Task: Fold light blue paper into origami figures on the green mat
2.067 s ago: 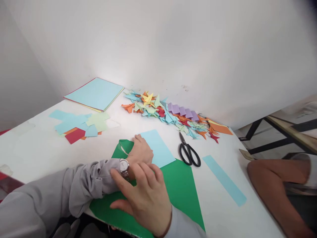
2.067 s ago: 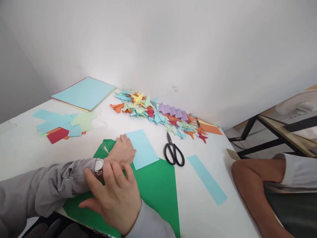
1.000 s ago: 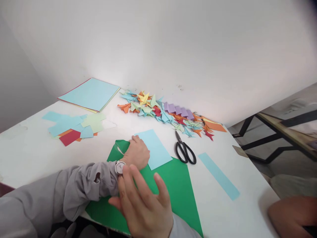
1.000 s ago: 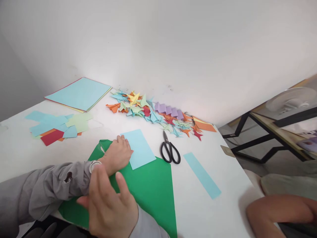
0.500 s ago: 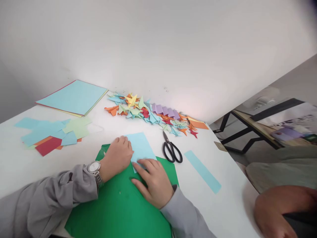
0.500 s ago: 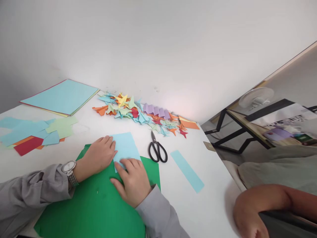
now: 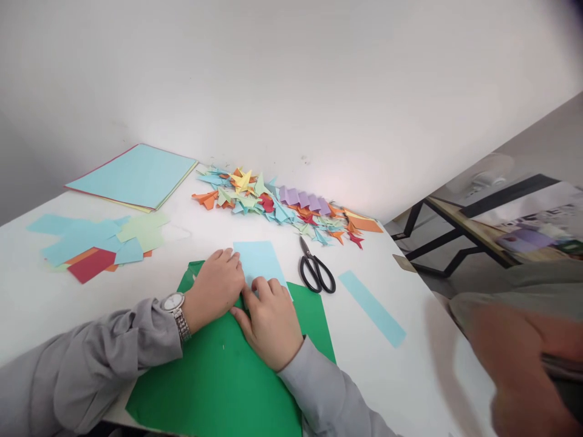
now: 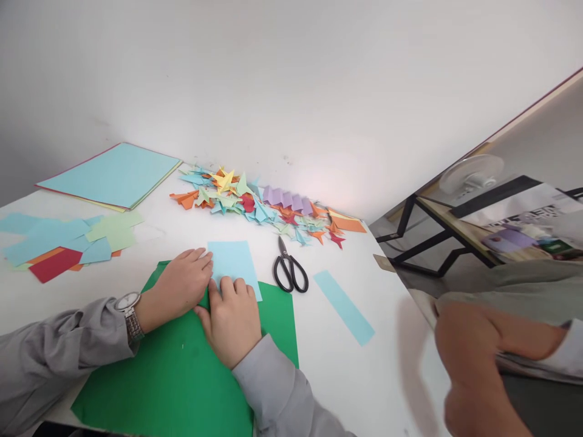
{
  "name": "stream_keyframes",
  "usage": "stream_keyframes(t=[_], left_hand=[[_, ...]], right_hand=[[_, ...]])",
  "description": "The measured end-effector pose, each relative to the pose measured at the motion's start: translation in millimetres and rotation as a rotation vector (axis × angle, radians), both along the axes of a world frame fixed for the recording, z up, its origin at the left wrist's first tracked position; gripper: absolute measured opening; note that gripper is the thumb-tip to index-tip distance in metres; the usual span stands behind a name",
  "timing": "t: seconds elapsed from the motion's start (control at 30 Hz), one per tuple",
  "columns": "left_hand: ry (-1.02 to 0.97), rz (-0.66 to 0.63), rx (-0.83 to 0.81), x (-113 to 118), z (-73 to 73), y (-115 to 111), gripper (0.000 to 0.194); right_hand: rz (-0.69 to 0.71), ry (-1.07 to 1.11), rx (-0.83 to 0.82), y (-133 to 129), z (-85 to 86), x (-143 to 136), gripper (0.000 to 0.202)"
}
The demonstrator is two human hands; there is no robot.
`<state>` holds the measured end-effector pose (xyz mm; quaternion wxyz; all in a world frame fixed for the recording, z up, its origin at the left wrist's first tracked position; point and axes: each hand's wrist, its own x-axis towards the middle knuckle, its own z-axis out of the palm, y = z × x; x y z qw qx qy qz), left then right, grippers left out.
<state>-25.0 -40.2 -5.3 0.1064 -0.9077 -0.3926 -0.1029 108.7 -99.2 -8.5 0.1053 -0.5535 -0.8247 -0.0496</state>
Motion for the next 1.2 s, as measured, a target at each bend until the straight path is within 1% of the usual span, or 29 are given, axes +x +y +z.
stream_keyframes(t=[0.1, 0.23, 0.4, 0.43, 0.5, 0.57, 0.6, 0.63, 0.7, 0.8, 0.83, 0.9, 1.0, 1.1, 1.2], left_hand=[[0.004, 0.011, 0.025, -1, -0.8, 0, 0.021], [-0.010, 0.056, 0.055, -7, -1.2, 11, 0.025], [-0.050, 0.009, 0.082, -17, -2.1, 28, 0.022], [-0.062, -0.017, 0.083, -19, -1.8, 30, 0.020], [-0.078, -0.138, 0.064, -21, -1.1, 31, 0.017], [-0.094, -0.287, 0.030, -21, -0.7, 30, 0.018], [-0.108, -0.345, 0.013, -20, -0.7, 30, 0.019], [-0.128, -0.377, 0.005, -20, -0.7, 29, 0.020], [-0.178, -0.383, 0.013, -19, -0.7, 29, 0.020], [-0.228, -0.376, 0.055, -17, -0.7, 30, 0.019], [-0.233, -0.375, 0.073, -17, -0.8, 30, 0.019], [-0.232, -0.369, 0.119, -16, -1.2, 31, 0.021], [-0.206, -0.358, 0.172, -14, -0.9, 30, 0.023], [-0.173, -0.340, 0.207, -13, 1.6, 28, 0.023], [-0.142, -0.321, 0.243, -11, 4.3, 24, 0.024]], right_hand=[[-0.005, 0.006, 0.005, 0, 0.6, -1, 0.033], [0.006, 0.014, 0.017, -2, 2.3, 1, 0.030], [0.009, 0.042, 0.078, -4, 1.0, 6, 0.015], [0.012, 0.032, 0.095, -4, 0.3, 6, 0.012], [0.028, -0.023, 0.136, -3, -1.0, 9, 0.010], [0.049, -0.088, 0.201, 1, -1.3, 12, 0.014], [0.061, -0.104, 0.249, 4, -0.9, 15, 0.016], [0.072, -0.105, 0.304, 8, 0.0, 18, 0.018], [0.110, -0.053, 0.427, 18, 2.8, 26, 0.017], [0.187, 0.098, 0.548, 32, 7.5, 35, 0.015], [0.197, 0.141, 0.563, 35, 8.6, 37, 0.015], [0.199, 0.162, 0.546, 39, 9.8, 36, 0.014], [0.202, 0.072, 0.518, 37, 10.3, 31, 0.014], [0.202, -0.001, 0.543, 35, 10.1, 29, 0.013], [0.170, -0.002, 0.548, 36, 8.5, 32, 0.012]])
